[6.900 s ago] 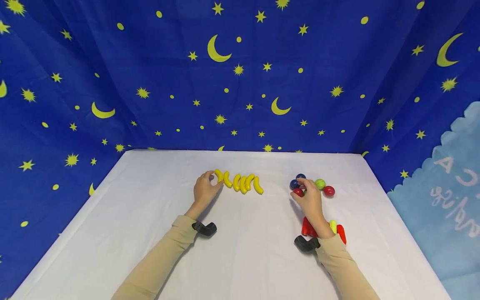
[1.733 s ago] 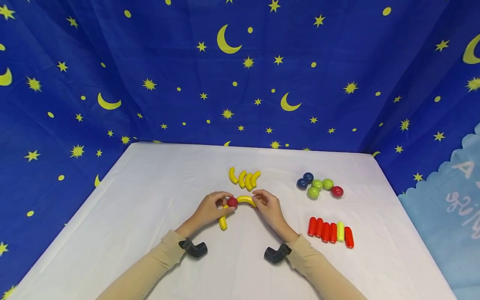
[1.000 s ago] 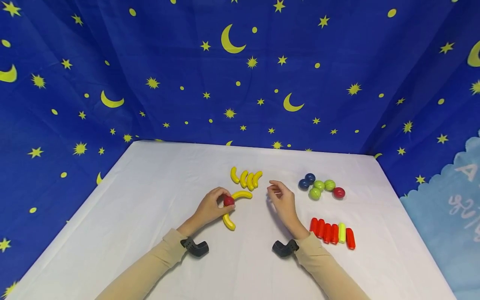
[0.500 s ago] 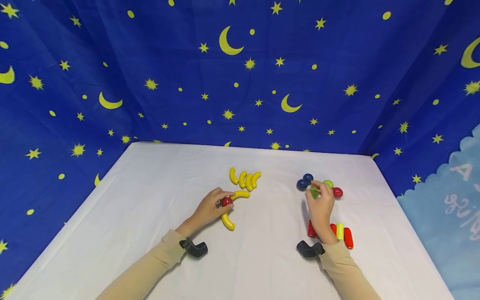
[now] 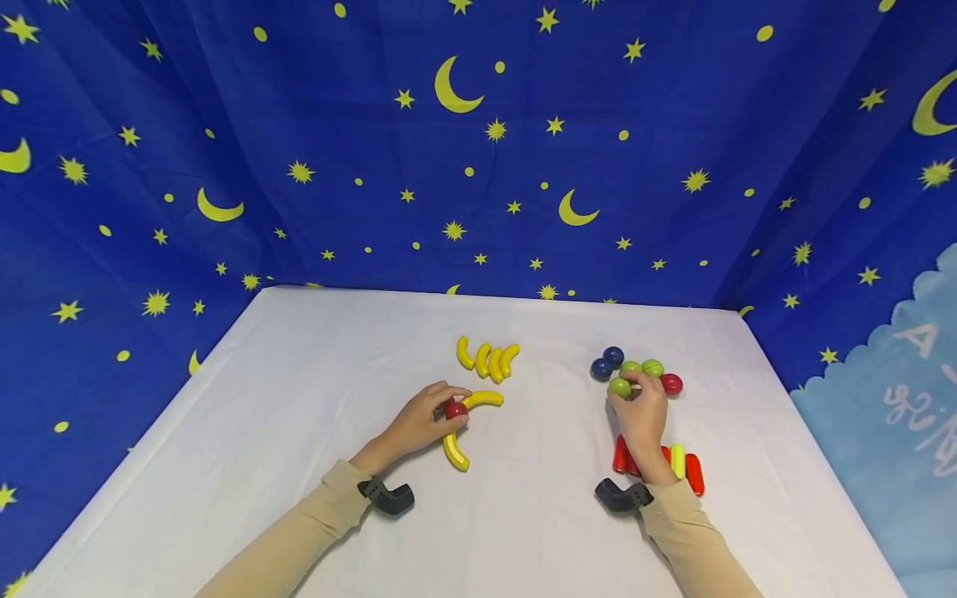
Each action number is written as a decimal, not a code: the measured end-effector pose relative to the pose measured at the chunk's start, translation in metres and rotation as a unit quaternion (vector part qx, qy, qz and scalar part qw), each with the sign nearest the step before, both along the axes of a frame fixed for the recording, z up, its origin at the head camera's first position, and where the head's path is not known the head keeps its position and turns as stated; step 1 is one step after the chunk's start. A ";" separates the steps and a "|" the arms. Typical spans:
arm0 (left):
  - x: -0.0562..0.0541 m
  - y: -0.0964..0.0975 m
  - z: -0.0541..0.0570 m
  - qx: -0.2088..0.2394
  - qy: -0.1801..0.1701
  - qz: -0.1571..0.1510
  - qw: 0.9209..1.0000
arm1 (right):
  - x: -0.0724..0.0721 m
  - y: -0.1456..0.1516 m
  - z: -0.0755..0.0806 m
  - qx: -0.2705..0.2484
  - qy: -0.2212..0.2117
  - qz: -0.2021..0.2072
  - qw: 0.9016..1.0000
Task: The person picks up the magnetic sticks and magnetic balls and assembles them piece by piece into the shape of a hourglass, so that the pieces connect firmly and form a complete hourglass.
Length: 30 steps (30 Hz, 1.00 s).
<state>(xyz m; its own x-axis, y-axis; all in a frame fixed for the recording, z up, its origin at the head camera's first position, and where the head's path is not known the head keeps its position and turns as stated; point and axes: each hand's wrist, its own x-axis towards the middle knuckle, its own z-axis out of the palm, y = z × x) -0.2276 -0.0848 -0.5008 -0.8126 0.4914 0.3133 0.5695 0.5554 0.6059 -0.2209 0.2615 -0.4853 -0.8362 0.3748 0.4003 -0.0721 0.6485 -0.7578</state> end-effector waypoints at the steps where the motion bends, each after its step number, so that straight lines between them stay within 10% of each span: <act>1: 0.000 0.000 0.000 -0.004 -0.002 0.002 1.000 | 0.000 -0.001 0.000 -0.001 -0.005 -0.001 1.000; 11: 0.001 -0.002 0.001 -0.023 0.025 -0.001 0.999 | 0.010 -0.033 0.008 -0.033 0.010 0.097 0.995; 20: 0.001 -0.002 0.004 -0.050 -0.007 0.014 0.999 | 0.006 -0.085 -0.007 -0.106 -0.060 0.255 0.959; 30: 0.000 0.000 0.003 -0.055 -0.004 0.017 0.998 | -0.001 -0.106 -0.010 -0.063 -0.050 0.285 0.955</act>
